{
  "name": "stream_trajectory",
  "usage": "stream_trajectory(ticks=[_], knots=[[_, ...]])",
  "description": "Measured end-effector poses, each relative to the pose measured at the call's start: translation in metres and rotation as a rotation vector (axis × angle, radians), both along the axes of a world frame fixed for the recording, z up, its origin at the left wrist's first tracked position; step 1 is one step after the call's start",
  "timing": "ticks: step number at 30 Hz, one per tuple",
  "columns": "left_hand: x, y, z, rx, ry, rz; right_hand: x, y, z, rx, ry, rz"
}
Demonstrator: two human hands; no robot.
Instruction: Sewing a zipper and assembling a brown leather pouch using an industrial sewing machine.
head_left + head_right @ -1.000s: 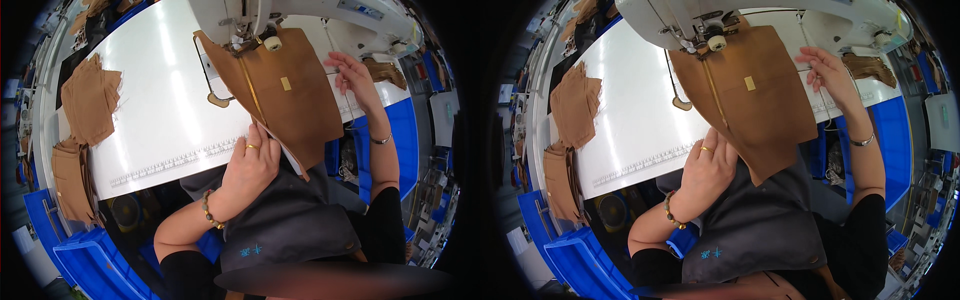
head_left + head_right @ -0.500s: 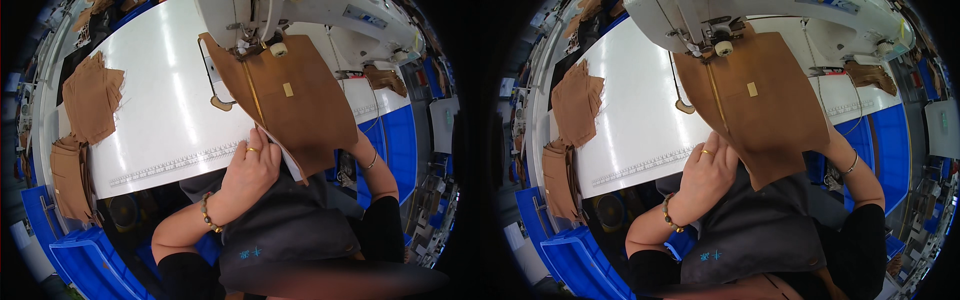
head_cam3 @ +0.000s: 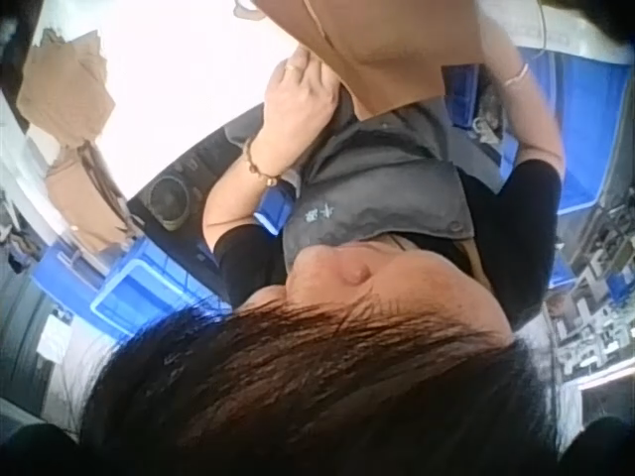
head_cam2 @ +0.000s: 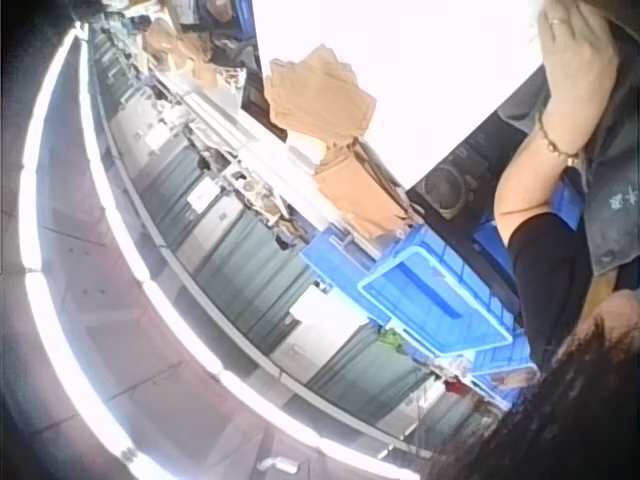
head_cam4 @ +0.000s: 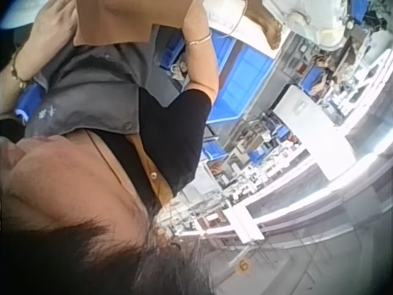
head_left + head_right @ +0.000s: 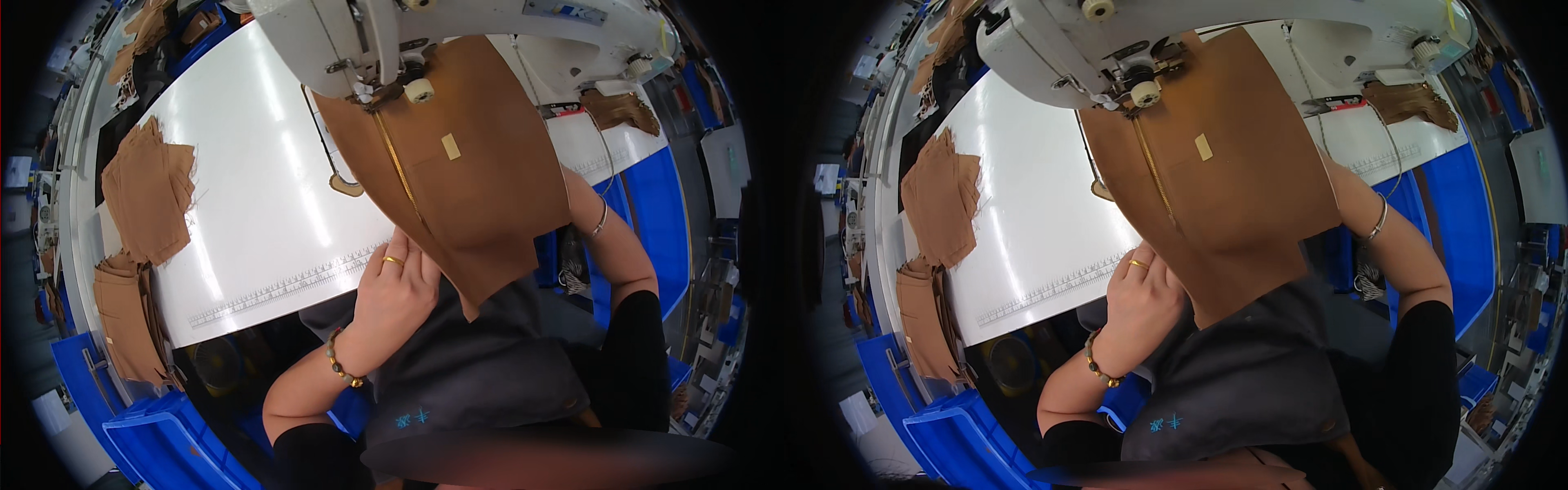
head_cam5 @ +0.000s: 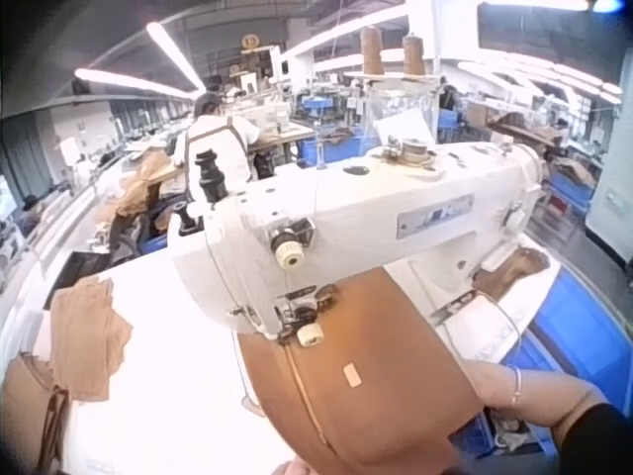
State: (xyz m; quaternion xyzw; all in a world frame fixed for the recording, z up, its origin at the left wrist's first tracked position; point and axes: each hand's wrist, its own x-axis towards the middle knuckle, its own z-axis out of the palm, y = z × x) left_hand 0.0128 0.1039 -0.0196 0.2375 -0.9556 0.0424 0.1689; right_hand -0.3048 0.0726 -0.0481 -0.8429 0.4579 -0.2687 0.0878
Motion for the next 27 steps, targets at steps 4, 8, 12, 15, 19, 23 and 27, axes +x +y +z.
stream_trajectory(ticks=[4,8,12,15,19,23,27], knots=[[0.003,0.000,0.001,0.044,-0.033,-0.001,-0.005,-0.022,-0.003,-0.207,0.067,0.009],[0.002,0.001,-0.003,0.026,0.053,-0.010,-0.025,-0.009,0.022,-0.187,0.330,-0.122],[0.006,0.008,-0.007,0.066,0.011,-0.014,-0.029,0.010,0.062,-0.129,0.114,-0.631],[0.008,0.015,-0.011,0.070,0.037,-0.011,0.018,0.037,0.063,-0.122,-0.003,-0.274],[0.012,0.023,-0.011,0.105,0.055,0.007,0.089,0.066,0.034,0.010,-0.005,0.034],[0.019,0.028,-0.010,0.223,0.088,0.025,0.110,0.079,0.021,-0.068,0.113,-0.032],[0.030,0.018,-0.004,0.270,0.157,0.069,0.109,0.081,0.023,-0.107,0.149,-0.025]])
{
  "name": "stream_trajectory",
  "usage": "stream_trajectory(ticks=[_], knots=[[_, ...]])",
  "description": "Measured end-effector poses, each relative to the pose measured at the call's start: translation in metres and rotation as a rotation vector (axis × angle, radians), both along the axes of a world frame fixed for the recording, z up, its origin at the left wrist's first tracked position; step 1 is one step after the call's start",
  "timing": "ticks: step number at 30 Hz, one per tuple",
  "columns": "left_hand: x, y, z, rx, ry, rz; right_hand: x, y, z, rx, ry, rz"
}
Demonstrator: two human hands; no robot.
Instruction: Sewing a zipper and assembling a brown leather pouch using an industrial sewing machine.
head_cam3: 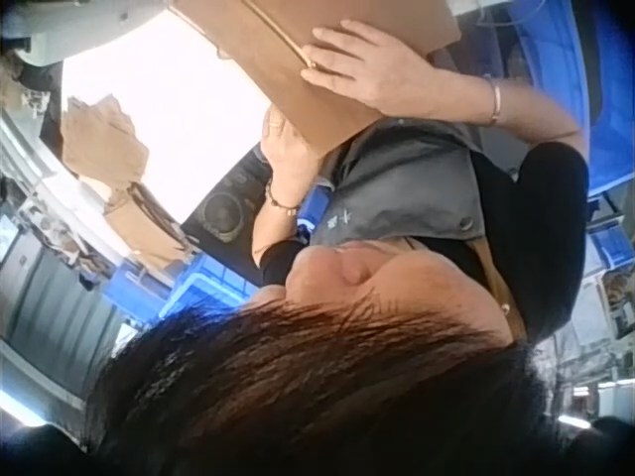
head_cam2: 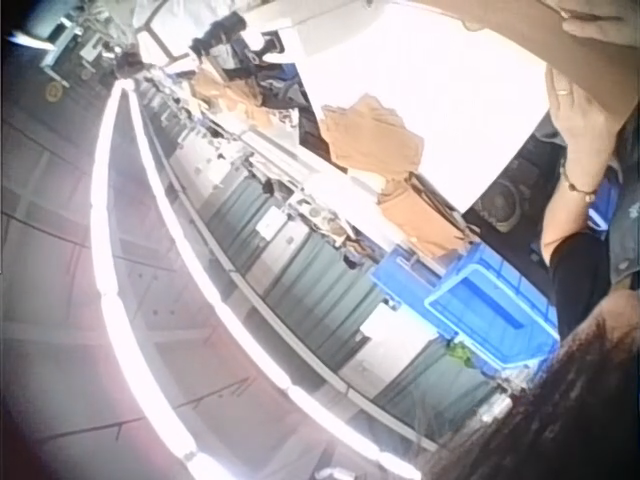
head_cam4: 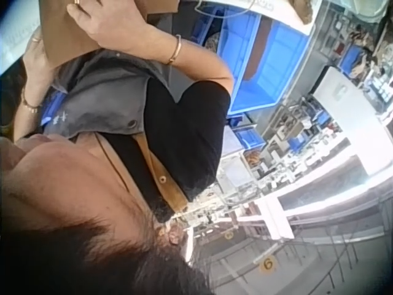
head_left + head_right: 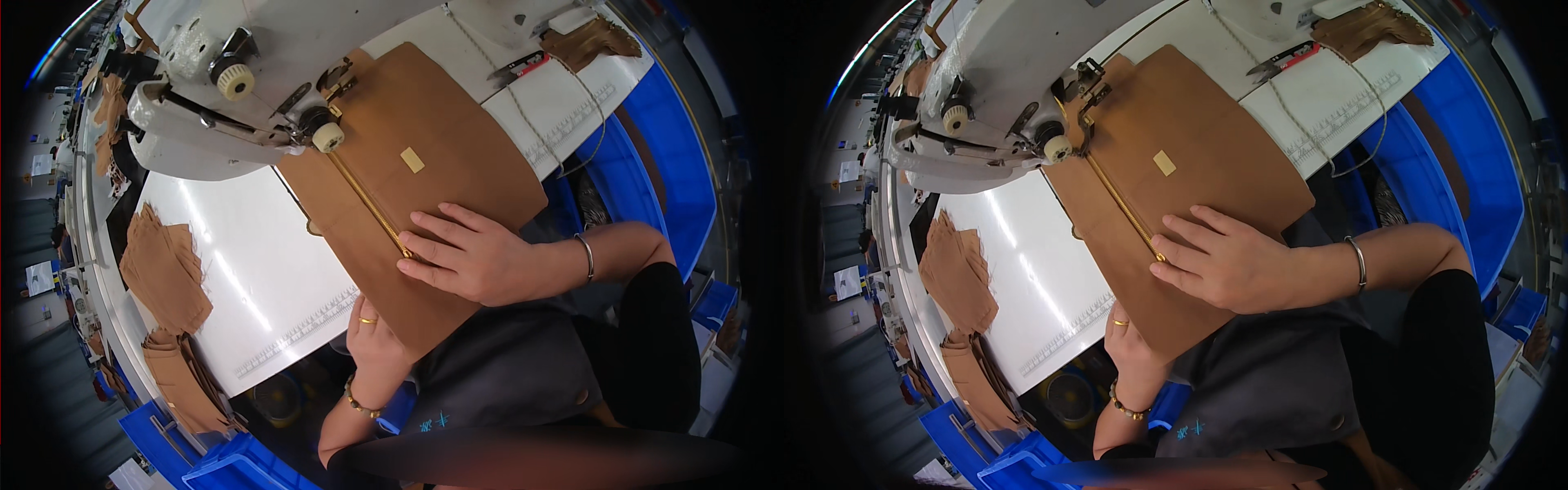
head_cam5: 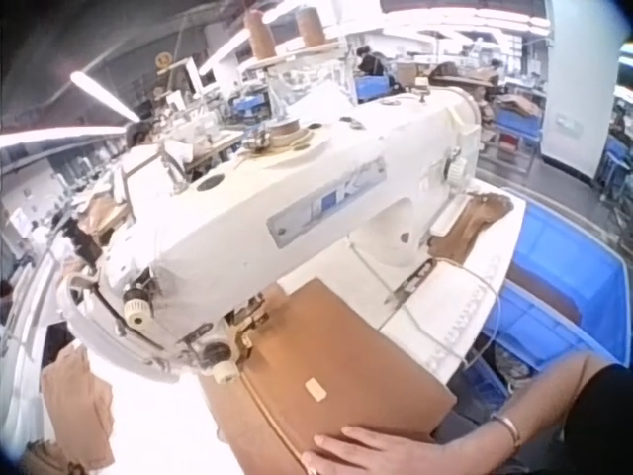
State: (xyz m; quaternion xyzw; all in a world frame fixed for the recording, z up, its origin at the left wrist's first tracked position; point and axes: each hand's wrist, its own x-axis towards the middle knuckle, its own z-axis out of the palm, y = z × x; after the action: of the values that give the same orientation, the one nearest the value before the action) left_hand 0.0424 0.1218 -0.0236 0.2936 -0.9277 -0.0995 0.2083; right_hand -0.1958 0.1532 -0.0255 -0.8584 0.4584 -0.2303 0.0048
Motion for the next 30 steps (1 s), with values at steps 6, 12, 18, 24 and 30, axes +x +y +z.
stream_trajectory(ticks=[6,12,18,24,30], knots=[[0.013,-0.046,0.026,-0.011,0.172,0.242,0.002,0.000,-0.002,0.009,0.046,0.003],[-0.026,-0.068,0.018,0.089,-0.196,0.083,-0.009,-0.014,0.008,0.091,-0.018,0.115],[-0.023,-0.070,0.019,0.091,-0.206,0.082,-0.028,-0.052,0.008,0.216,-0.091,0.111],[-0.020,-0.069,0.010,0.173,-0.077,0.100,-0.028,-0.071,0.014,0.172,-0.001,0.083],[-0.024,-0.072,0.015,0.130,-0.126,0.070,-0.024,-0.073,0.025,0.227,0.123,0.104]])
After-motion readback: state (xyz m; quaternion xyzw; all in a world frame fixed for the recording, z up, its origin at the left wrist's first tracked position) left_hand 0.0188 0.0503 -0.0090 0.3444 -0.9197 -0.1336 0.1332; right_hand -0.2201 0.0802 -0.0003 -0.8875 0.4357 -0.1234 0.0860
